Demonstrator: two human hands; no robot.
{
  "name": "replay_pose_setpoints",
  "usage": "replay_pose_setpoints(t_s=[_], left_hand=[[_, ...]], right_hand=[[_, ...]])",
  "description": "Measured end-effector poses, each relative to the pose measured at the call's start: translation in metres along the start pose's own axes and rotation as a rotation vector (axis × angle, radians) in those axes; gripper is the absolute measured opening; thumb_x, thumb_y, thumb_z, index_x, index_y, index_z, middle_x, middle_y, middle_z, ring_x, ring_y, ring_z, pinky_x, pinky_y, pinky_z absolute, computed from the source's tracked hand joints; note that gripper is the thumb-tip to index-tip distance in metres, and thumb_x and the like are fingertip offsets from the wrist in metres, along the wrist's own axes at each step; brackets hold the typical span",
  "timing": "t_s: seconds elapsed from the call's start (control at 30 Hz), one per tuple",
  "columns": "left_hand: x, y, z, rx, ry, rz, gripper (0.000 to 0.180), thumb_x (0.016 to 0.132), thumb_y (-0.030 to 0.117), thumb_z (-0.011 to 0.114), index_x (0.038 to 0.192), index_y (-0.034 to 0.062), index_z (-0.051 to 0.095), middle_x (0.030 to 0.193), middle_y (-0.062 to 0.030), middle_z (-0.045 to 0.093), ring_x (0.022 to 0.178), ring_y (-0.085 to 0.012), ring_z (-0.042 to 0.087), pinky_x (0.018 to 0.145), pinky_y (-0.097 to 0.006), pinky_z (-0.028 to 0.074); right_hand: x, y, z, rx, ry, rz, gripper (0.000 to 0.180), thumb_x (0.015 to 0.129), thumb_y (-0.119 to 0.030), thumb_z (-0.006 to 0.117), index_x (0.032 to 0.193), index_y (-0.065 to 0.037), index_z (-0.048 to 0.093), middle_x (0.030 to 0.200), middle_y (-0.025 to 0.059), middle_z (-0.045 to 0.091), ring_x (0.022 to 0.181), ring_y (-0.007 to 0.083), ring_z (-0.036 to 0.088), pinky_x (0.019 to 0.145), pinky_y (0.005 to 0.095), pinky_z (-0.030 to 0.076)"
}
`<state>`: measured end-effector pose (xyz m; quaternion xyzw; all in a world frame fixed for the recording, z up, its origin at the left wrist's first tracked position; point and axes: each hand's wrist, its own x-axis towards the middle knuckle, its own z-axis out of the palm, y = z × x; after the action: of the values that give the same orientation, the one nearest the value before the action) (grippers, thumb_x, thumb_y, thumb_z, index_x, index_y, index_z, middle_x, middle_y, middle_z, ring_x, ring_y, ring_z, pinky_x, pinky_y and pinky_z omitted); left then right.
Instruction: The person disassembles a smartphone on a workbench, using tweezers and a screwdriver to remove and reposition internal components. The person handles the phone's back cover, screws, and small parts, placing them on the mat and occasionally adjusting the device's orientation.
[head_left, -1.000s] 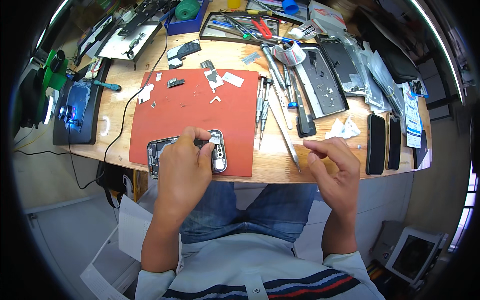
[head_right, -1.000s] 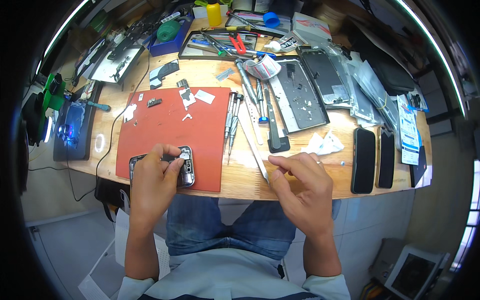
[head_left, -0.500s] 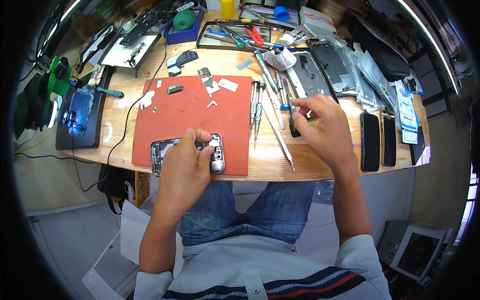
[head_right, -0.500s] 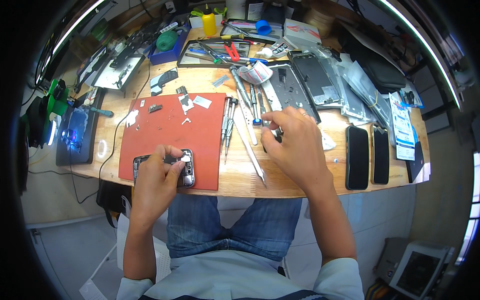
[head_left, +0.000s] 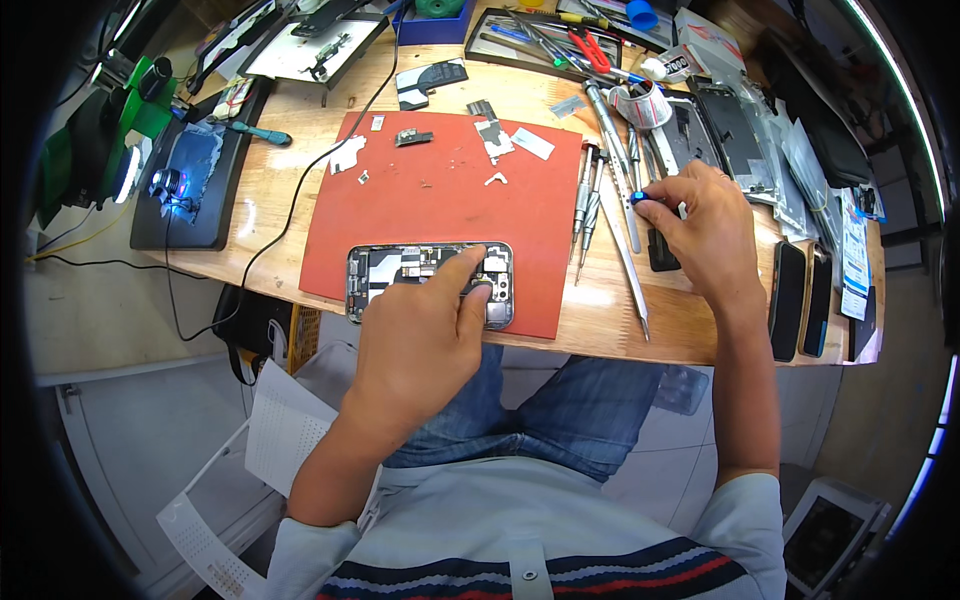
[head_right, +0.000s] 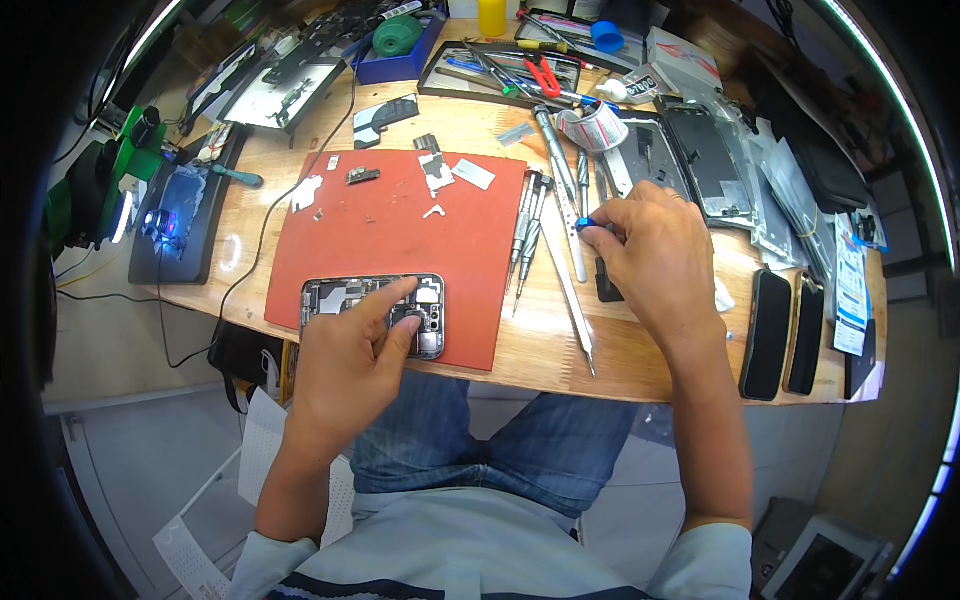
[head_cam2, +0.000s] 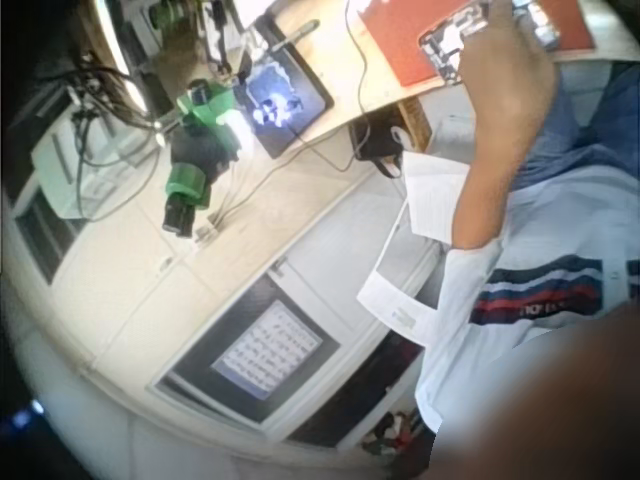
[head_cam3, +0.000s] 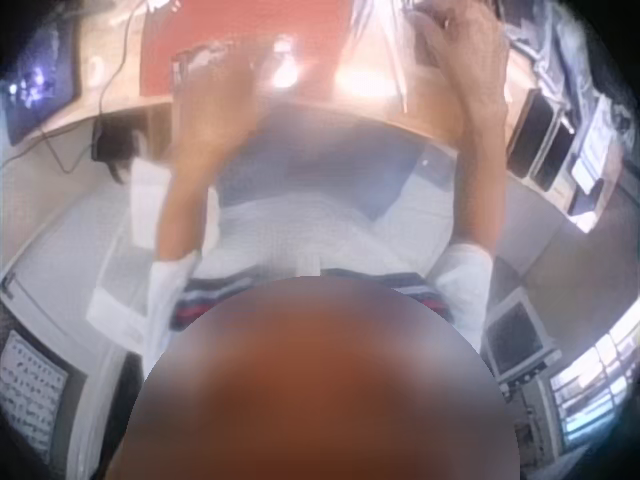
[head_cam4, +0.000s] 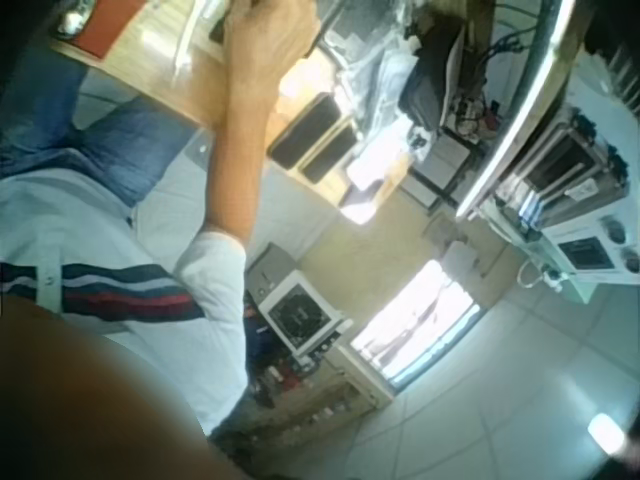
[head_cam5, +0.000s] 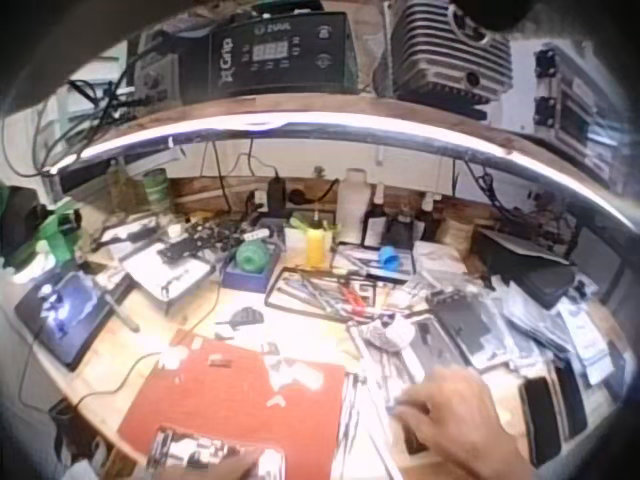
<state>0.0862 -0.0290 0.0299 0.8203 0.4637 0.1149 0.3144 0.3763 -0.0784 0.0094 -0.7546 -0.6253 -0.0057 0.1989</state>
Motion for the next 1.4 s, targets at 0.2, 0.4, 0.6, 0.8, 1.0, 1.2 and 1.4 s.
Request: replay_pose_setpoints(t_s=[0.2, 0.4, 0.6, 0.8, 1.0, 1.2, 1.4], left_hand=[[-0.005, 0.003, 0.005, -0.149, 0.013, -0.018, 0.037, 0.099, 0.013, 0.066, 0.131, -0.0056, 0.066, 0.062, -0.0189, 0.066, 0.059, -0.0375, 0.069, 0.061, -0.046, 0.053], [0.001, 0.000, 0.003, -0.328, 0.001, -0.084, 0.029, 0.100, 0.008, 0.069, 0.125, -0.0046, 0.068, 0.052, -0.0054, 0.054, 0.046, -0.0119, 0.047, 0.051, -0.033, 0.037], [0.004, -0.001, 0.007, -0.222, 0.025, -0.039, 0.027, 0.097, 0.008, 0.069, 0.120, -0.0050, 0.065, 0.052, -0.0071, 0.057, 0.048, -0.0196, 0.057, 0.054, -0.037, 0.041], [0.010, -0.001, 0.009, -0.147, 0.011, -0.056, 0.024, 0.095, 0.007, 0.069, 0.116, -0.0038, 0.062, 0.053, -0.0078, 0.055, 0.049, -0.0217, 0.056, 0.055, -0.040, 0.041], [0.015, -0.003, 0.007, -0.184, -0.004, -0.053, 0.022, 0.096, 0.007, 0.072, 0.113, -0.0011, 0.061, 0.054, -0.0089, 0.057, 0.049, -0.0195, 0.056, 0.054, -0.037, 0.039], [0.021, -0.003, -0.005, -0.201, -0.100, -0.035, 0.023, 0.096, 0.006, 0.072, 0.114, -0.0018, 0.061, 0.053, -0.0062, 0.055, 0.050, -0.0140, 0.053, 0.054, -0.035, 0.037], [0.029, -0.004, -0.014, -0.270, -0.201, -0.121, 0.020, 0.096, 0.006, 0.075, 0.109, -0.0008, 0.062, 0.056, -0.0036, 0.059, 0.053, -0.0071, 0.052, 0.052, -0.030, 0.037]], right_hand=[[-0.002, -0.003, 0.000, 0.329, -0.002, 0.120, 0.014, 0.089, -0.014, 0.081, 0.093, -0.001, 0.077, 0.080, 0.0091, 0.064, 0.074, 0.0217, 0.063, 0.069, 0.0380, 0.049], [0.003, 0.002, -0.005, 0.395, 0.010, 0.021, 0.017, 0.088, -0.007, 0.073, 0.104, -0.003, 0.076, 0.088, 0.0091, 0.066, 0.077, 0.0214, 0.059, 0.072, 0.0355, 0.047], [0.021, 0.005, -0.006, 0.042, -0.085, -0.106, 0.032, 0.087, -0.003, 0.064, 0.114, -0.008, 0.079, 0.093, 0.0128, 0.061, 0.097, 0.0318, 0.061, 0.091, 0.0435, 0.045], [0.040, 0.012, -0.009, -0.079, -0.130, -0.228, 0.028, 0.088, -0.008, 0.074, 0.115, -0.011, 0.079, 0.099, 0.0119, 0.064, 0.104, 0.0320, 0.062, 0.096, 0.0438, 0.045], [0.049, 0.022, -0.003, -0.138, -0.111, -0.317, 0.022, 0.088, -0.009, 0.076, 0.108, -0.016, 0.079, 0.102, 0.0098, 0.065, 0.102, 0.0314, 0.063, 0.094, 0.0435, 0.047], [0.052, 0.028, -0.004, -0.100, -0.146, -0.388, 0.017, 0.091, -0.004, 0.073, 0.103, -0.015, 0.079, 0.105, 0.0076, 0.067, 0.102, 0.0292, 0.063, 0.094, 0.0420, 0.048], [0.050, 0.031, -0.001, -0.063, -0.122, -0.379, 0.016, 0.092, -0.004, 0.072, 0.102, -0.015, 0.077, 0.115, 0.0068, 0.065, 0.101, 0.0325, 0.061, 0.096, 0.0433, 0.048]])
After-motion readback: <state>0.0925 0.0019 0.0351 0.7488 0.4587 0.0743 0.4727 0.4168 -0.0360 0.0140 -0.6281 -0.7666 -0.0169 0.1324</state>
